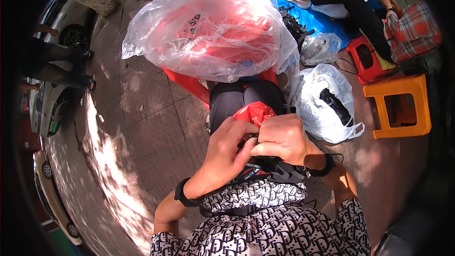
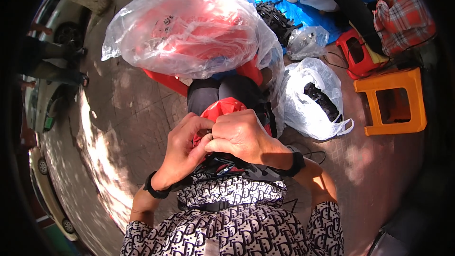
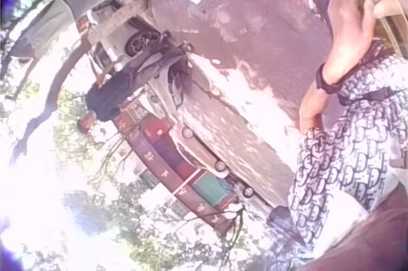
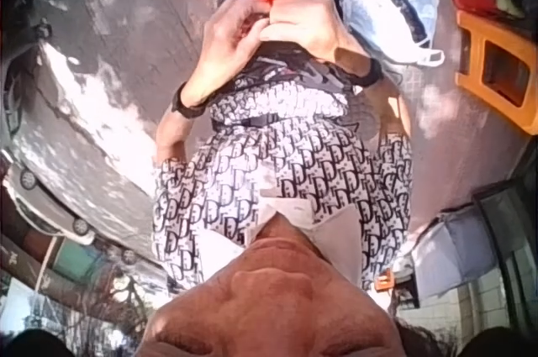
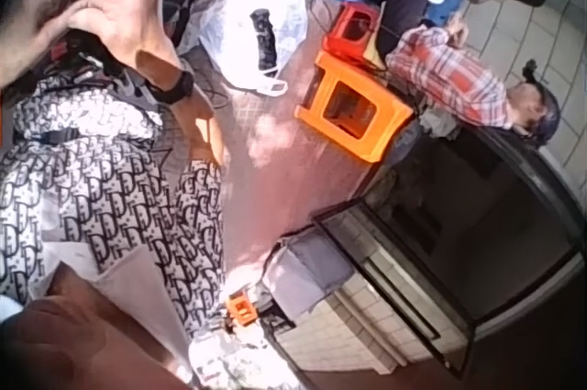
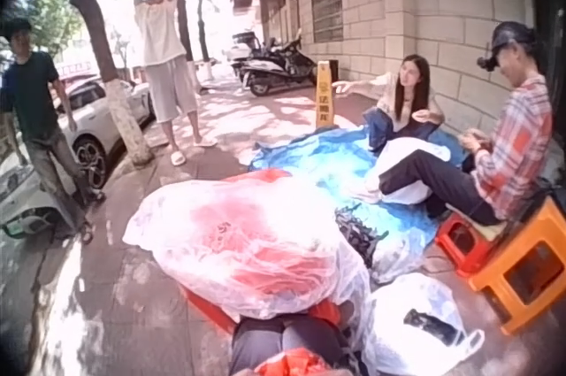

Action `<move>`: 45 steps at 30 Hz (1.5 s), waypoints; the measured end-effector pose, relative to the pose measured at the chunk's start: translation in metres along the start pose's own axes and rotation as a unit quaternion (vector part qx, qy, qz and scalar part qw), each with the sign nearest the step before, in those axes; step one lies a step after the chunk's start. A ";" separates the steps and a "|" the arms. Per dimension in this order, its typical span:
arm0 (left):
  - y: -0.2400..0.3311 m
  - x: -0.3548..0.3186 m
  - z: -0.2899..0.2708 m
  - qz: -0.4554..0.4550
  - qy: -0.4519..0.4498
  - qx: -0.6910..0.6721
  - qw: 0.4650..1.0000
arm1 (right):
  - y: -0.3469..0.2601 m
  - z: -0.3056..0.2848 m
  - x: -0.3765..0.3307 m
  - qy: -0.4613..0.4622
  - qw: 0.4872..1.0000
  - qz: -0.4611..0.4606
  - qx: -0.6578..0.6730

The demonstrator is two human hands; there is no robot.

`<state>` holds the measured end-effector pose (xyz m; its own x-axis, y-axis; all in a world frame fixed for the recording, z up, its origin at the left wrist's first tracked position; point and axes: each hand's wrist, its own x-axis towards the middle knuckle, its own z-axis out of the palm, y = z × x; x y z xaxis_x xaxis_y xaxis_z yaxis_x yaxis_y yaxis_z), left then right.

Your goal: The recorder is inspecting and sorting small black plastic or rubber components, possibly shoe or garment parts, from bags while sitting on the sidewalk.

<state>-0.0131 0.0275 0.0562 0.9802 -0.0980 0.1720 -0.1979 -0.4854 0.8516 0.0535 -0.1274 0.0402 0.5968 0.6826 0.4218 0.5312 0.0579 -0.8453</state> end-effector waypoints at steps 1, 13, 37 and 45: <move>-0.002 -0.001 0.001 -0.023 -0.006 -0.008 1.000 | -0.001 0.000 0.000 -0.007 1.000 0.014 -0.014; -0.008 -0.015 0.008 -0.149 -0.026 -0.165 0.975 | 0.001 -0.008 -0.007 -0.052 0.970 0.209 0.114; -0.017 -0.015 0.004 -0.254 -0.051 -0.215 0.942 | 0.013 0.008 -0.006 -0.017 0.998 0.036 -0.049; -0.039 -0.007 0.032 -0.085 0.036 -0.121 0.988 | 0.030 0.018 -0.019 0.122 0.980 0.159 -0.013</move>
<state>-0.0126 0.0191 0.0062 0.9985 0.0342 0.0430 -0.0323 -0.2672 0.9631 0.0472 -0.1253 0.0007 0.8585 0.4689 0.2076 0.3092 -0.1505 -0.9390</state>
